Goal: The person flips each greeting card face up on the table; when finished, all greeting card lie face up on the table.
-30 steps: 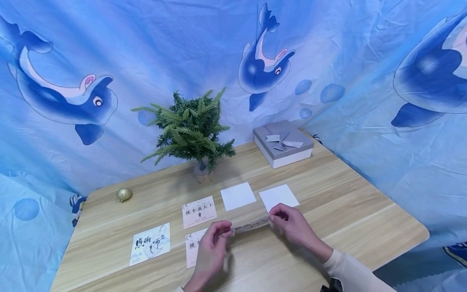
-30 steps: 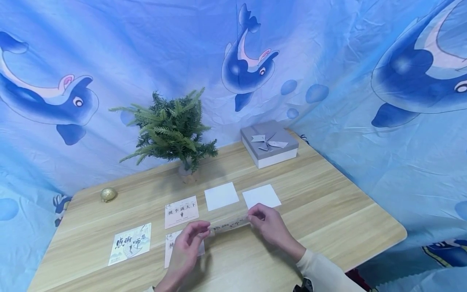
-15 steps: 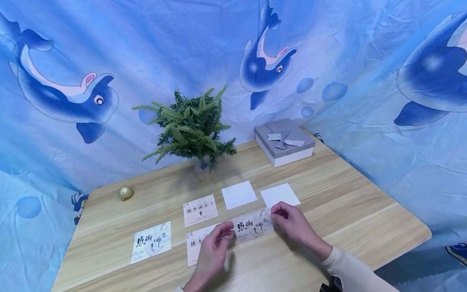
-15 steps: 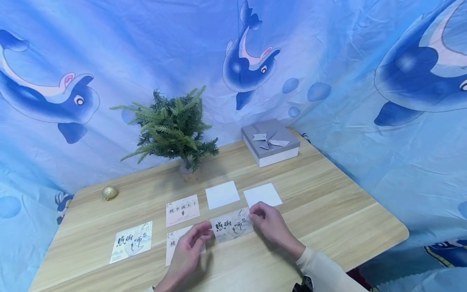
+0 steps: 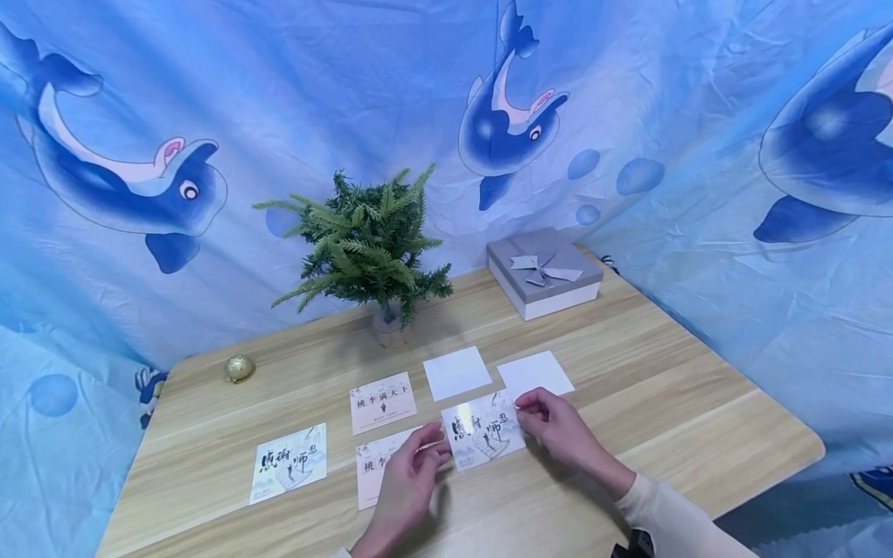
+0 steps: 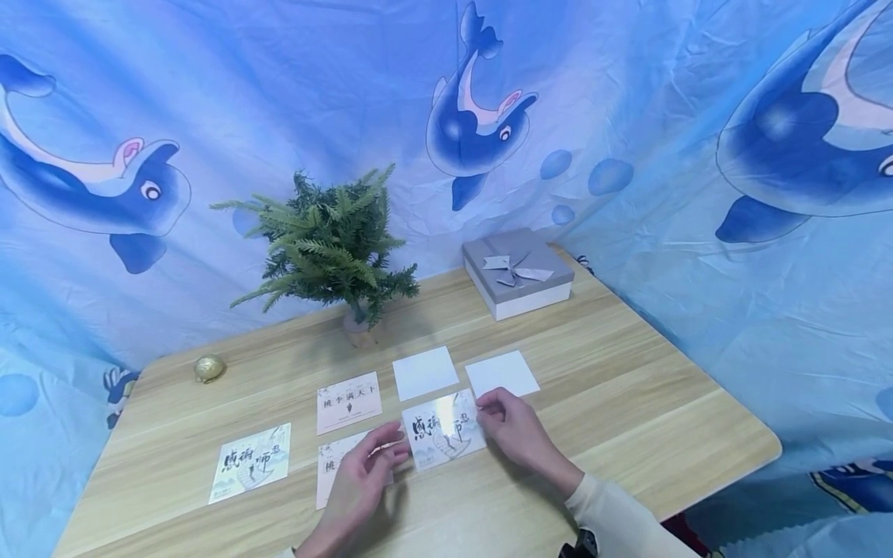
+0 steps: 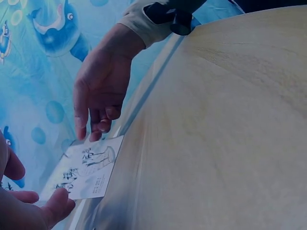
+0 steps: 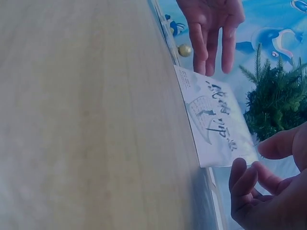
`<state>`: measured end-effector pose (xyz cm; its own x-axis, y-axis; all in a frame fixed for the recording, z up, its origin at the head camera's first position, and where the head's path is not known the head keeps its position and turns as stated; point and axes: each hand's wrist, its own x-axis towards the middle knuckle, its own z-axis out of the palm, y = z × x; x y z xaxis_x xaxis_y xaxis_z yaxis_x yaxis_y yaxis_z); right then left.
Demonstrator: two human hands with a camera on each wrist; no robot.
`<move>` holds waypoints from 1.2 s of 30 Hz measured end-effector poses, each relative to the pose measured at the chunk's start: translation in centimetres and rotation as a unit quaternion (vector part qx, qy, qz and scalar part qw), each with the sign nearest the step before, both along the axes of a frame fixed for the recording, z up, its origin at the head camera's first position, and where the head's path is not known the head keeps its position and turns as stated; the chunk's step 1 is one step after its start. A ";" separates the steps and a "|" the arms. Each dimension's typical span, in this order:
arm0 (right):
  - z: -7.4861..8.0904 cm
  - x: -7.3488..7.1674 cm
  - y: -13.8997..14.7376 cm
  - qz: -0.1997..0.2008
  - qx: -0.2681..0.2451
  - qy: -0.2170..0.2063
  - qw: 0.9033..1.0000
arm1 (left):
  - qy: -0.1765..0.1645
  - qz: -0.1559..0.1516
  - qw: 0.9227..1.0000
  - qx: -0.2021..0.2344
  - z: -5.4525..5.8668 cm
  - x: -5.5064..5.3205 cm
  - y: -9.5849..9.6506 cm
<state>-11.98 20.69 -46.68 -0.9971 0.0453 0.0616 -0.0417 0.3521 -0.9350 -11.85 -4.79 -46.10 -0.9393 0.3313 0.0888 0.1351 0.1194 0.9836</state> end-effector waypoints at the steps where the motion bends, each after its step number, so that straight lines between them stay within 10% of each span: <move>1: 0.0 0.0 0.0 0.001 0.000 -0.003 1.000 | -0.004 0.001 1.000 0.001 0.0 0.0 0.0; 16: -0.4 0.1 -0.1 0.061 -0.034 -0.032 0.997 | -0.027 -0.006 1.000 -0.003 0.0 0.3 0.3; 36: -0.4 0.0 0.0 0.068 -0.038 -0.034 0.996 | 0.015 -0.004 0.992 -0.124 -0.4 0.6 0.6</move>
<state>-11.94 20.68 -47.07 -0.9960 -0.0893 -0.0041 -0.0208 0.2757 -0.9610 -11.27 -4.24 -46.47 -0.9349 0.3534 0.0318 0.1662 0.3568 0.9193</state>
